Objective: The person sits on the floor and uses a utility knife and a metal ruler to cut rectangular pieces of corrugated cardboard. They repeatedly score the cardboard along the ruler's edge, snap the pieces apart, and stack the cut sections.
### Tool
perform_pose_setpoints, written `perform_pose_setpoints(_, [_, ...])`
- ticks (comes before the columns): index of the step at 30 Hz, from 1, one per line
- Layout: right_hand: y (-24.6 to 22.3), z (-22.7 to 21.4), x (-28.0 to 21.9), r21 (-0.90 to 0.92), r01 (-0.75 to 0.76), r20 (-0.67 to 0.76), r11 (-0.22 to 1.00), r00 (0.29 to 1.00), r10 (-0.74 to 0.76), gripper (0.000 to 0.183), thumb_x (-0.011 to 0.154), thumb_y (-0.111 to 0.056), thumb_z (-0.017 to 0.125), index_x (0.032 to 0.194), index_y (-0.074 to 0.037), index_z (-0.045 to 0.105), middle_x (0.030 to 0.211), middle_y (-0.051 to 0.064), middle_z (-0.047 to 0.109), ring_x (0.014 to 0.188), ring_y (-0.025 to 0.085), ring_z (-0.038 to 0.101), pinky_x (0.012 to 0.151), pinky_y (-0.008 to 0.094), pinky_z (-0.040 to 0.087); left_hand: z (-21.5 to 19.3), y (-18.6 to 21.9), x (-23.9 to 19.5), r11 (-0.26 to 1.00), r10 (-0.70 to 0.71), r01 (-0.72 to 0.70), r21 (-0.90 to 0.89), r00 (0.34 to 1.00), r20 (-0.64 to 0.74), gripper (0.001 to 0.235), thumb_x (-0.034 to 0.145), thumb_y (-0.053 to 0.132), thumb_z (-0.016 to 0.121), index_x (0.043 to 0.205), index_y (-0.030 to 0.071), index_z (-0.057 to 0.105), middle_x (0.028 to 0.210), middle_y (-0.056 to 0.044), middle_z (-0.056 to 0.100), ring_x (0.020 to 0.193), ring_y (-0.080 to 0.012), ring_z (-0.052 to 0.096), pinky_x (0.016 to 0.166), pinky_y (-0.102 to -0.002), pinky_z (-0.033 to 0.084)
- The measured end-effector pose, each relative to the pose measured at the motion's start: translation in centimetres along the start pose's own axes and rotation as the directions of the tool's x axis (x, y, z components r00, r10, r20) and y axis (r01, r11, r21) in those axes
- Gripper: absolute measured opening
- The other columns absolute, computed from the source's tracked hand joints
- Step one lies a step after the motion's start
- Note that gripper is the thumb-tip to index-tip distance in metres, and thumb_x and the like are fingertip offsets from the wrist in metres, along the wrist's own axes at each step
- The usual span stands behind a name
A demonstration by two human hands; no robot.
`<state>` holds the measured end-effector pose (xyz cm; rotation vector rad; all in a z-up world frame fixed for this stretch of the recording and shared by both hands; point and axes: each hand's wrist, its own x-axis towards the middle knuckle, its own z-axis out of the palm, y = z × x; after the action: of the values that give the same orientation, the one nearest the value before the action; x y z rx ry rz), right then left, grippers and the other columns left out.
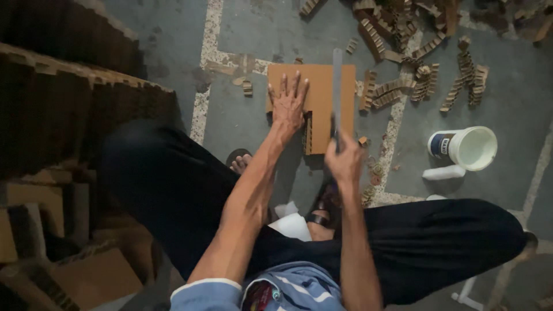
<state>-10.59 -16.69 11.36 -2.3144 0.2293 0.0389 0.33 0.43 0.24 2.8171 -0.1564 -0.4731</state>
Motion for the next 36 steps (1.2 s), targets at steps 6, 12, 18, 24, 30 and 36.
perform_pose_setpoints(6, [-1.8, 5.0, 11.7, -0.1, 0.275, -0.128, 0.956, 0.949, -0.287, 0.039, 0.091, -0.014, 0.066, 0.127, 0.0, 0.072, 0.091, 0.025, 0.073, 0.08, 0.034, 0.074, 0.074, 0.039, 0.056, -0.2, 0.2, 0.1, 0.998, 0.01, -0.008, 0.059, 0.999, -0.042, 0.109, 0.078, 0.039, 0.082, 0.165, 0.026, 0.018, 0.174, -0.005, 0.003, 0.158, -0.0382, 0.007, 0.119, -0.074, 0.013])
perform_pose_setpoints(12, [0.2, 6.7, 14.5, -0.063, 0.215, -0.038, 0.975, 0.975, -0.218, 0.042, 0.086, -0.015, 0.066, 0.123, 0.003, 0.073, 0.079, 0.023, 0.073, 0.068, 0.026, 0.073, 0.064, 0.038, 0.055, 0.3, 0.0, 0.0, 0.998, 0.011, -0.014, -0.054, 0.999, -0.043, 0.103, 0.081, 0.044, 0.08, 0.163, 0.026, 0.02, 0.172, -0.005, 0.004, 0.159, -0.0392, 0.007, 0.121, -0.076, 0.01])
perform_pose_setpoints(18, [2.5, 7.8, 15.4, -0.08, 0.436, -0.095, 0.896, 0.892, -0.442, 0.04, 0.091, -0.016, 0.066, 0.126, 0.004, 0.072, 0.098, 0.022, 0.076, 0.087, 0.025, 0.078, 0.077, 0.033, 0.062, 0.2, 0.0, 0.5, 1.0, -0.005, 0.005, 0.003, 1.0, 0.011, 0.104, 0.08, 0.041, 0.08, 0.163, 0.027, 0.019, 0.172, -0.005, 0.003, 0.158, -0.0384, 0.006, 0.12, -0.074, 0.009])
perform_pose_setpoints(24, [6.2, 9.1, 18.4, -0.184, 0.235, 0.103, 0.955, 0.97, -0.219, 0.036, 0.082, -0.022, 0.064, 0.104, 0.003, 0.077, 0.073, 0.02, 0.072, 0.058, 0.031, 0.067, 0.054, 0.041, 0.054, -0.4, 0.2, 0.0, 1.0, -0.001, 0.001, -0.001, 1.0, -0.01, 0.106, 0.078, 0.037, 0.082, 0.164, 0.026, 0.021, 0.174, -0.005, 0.005, 0.159, -0.0375, 0.009, 0.121, -0.073, 0.01])
perform_pose_setpoints(30, [9.7, 9.6, 17.3, -0.387, 0.544, 0.09, 0.744, 0.826, -0.557, 0.031, 0.085, -0.03, 0.064, 0.101, -0.006, 0.075, 0.088, 0.02, 0.073, 0.075, 0.035, 0.069, 0.072, 0.044, 0.057, -0.7, 0.3, 0.0, 0.999, -0.007, 0.006, -0.046, 1.0, -0.025, 0.108, 0.077, 0.037, 0.083, 0.164, 0.026, 0.02, 0.173, -0.005, 0.005, 0.158, -0.0385, 0.007, 0.12, -0.075, 0.009])
perform_pose_setpoints(36, [8.3, 6.3, 7.2, -0.303, 0.179, 0.199, 0.936, 0.972, -0.121, 0.042, 0.083, -0.029, 0.06, 0.112, -0.003, 0.076, 0.091, 0.03, 0.071, 0.081, 0.048, 0.068, 0.073, 0.053, 0.055, 0.3, 0.2, 0.1, 0.999, -0.009, 0.006, -0.052, 0.998, -0.056, 0.11, 0.076, 0.035, 0.083, 0.165, 0.025, 0.019, 0.173, -0.006, 0.004, 0.158, -0.0392, 0.006, 0.119, -0.075, 0.008])
